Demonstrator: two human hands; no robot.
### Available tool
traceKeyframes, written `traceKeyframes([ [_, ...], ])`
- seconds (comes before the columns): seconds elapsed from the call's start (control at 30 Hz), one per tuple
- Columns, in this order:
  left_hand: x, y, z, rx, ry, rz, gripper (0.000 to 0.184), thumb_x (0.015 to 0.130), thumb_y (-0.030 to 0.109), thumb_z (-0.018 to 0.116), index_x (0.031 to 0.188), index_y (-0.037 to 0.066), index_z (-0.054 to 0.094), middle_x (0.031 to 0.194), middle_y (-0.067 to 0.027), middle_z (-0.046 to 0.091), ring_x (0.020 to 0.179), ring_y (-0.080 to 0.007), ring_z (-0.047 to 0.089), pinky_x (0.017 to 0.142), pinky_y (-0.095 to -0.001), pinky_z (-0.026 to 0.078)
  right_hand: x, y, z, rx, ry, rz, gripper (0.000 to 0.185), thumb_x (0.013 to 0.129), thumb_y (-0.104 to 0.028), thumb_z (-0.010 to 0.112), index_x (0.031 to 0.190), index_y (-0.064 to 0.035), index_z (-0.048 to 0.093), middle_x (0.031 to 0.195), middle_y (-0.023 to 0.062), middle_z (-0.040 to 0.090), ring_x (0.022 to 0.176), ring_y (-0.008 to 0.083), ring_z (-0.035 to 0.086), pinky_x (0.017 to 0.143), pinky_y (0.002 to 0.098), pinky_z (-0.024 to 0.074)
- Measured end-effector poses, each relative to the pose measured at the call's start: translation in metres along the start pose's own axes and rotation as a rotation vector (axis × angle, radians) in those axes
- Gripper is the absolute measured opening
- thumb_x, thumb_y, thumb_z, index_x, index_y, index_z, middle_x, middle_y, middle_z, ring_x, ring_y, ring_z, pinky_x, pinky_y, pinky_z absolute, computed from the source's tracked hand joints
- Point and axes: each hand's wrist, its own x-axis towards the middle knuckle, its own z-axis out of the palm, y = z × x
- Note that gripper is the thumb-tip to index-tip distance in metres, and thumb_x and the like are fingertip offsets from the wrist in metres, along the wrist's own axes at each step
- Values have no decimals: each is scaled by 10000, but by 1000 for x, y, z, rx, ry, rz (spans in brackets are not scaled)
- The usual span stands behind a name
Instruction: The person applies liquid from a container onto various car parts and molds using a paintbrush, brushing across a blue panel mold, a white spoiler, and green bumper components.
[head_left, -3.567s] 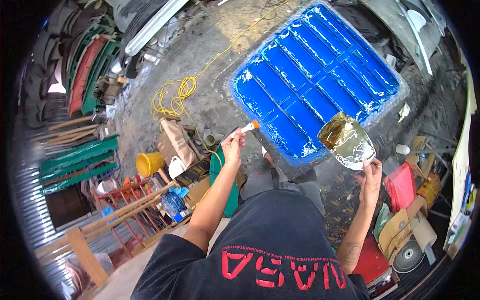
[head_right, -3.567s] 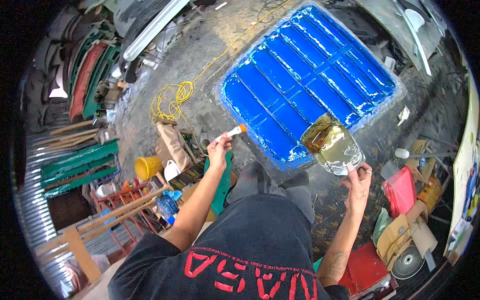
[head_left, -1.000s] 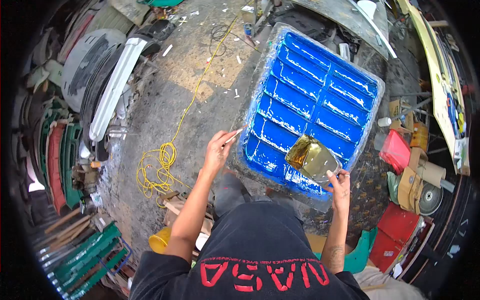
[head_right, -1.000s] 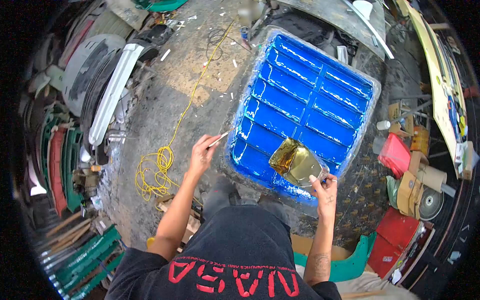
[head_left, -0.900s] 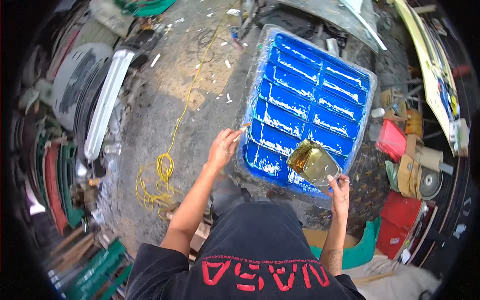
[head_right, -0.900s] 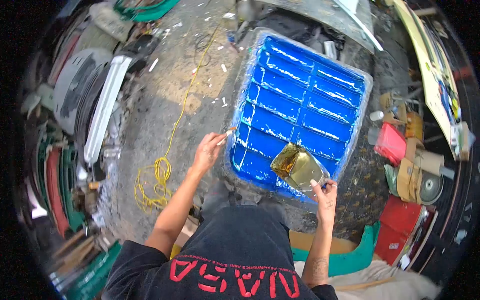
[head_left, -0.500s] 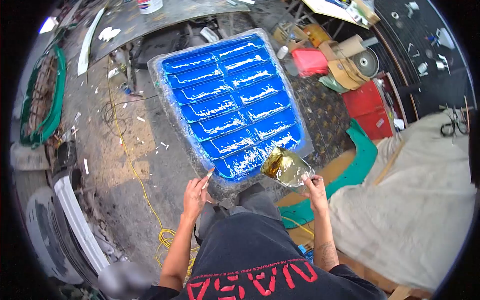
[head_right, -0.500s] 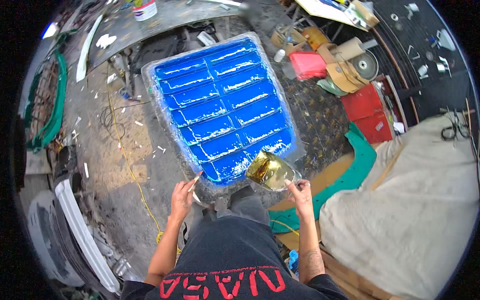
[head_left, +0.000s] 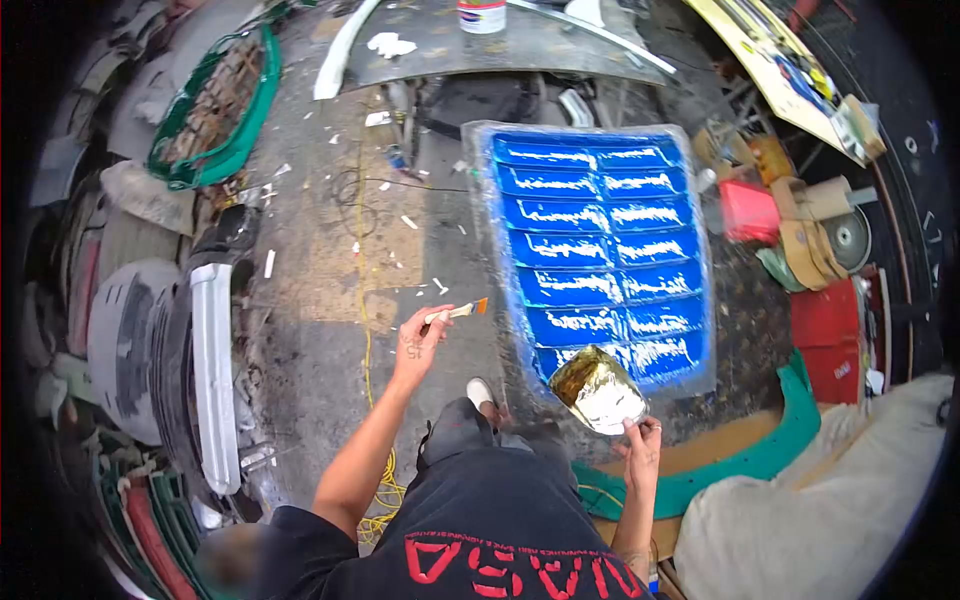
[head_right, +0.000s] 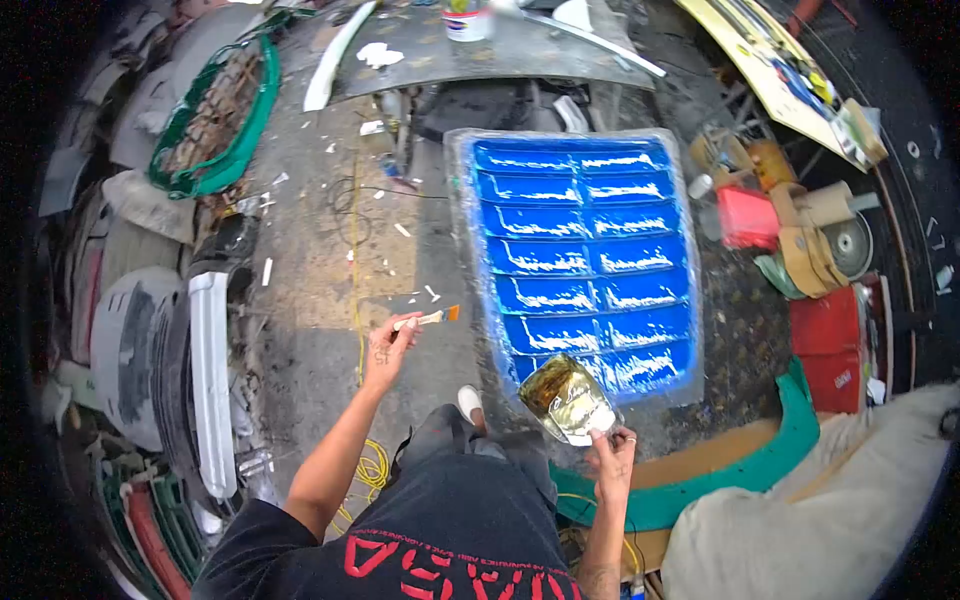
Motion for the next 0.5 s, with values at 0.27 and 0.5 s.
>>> traceKeyframes([
  [0.27, -19, -11, -29, -85, 200, -119, 319, 957, 252, 551, 1109, -8, 655, 817, -14, 639, 660, -66, 513, 616, -223, 436, 17, -19, 56, -16, -176, -140, 558, 761, -160, 777, 1129, -9, 385, 1029, 103, 534, 872, 129, 536, 663, 249, 460],
  [0.5, 42, -41, -54, -108, 15, -145, 326, 949, 268, 570, 1058, -27, 659, 781, -24, 619, 669, -80, 524, 614, -237, 433, -15, 6, 82, 3, -5, -61, 589, 766, -214, 778, 1140, 17, 387, 989, 106, 554, 860, 144, 552, 683, 279, 476],
])
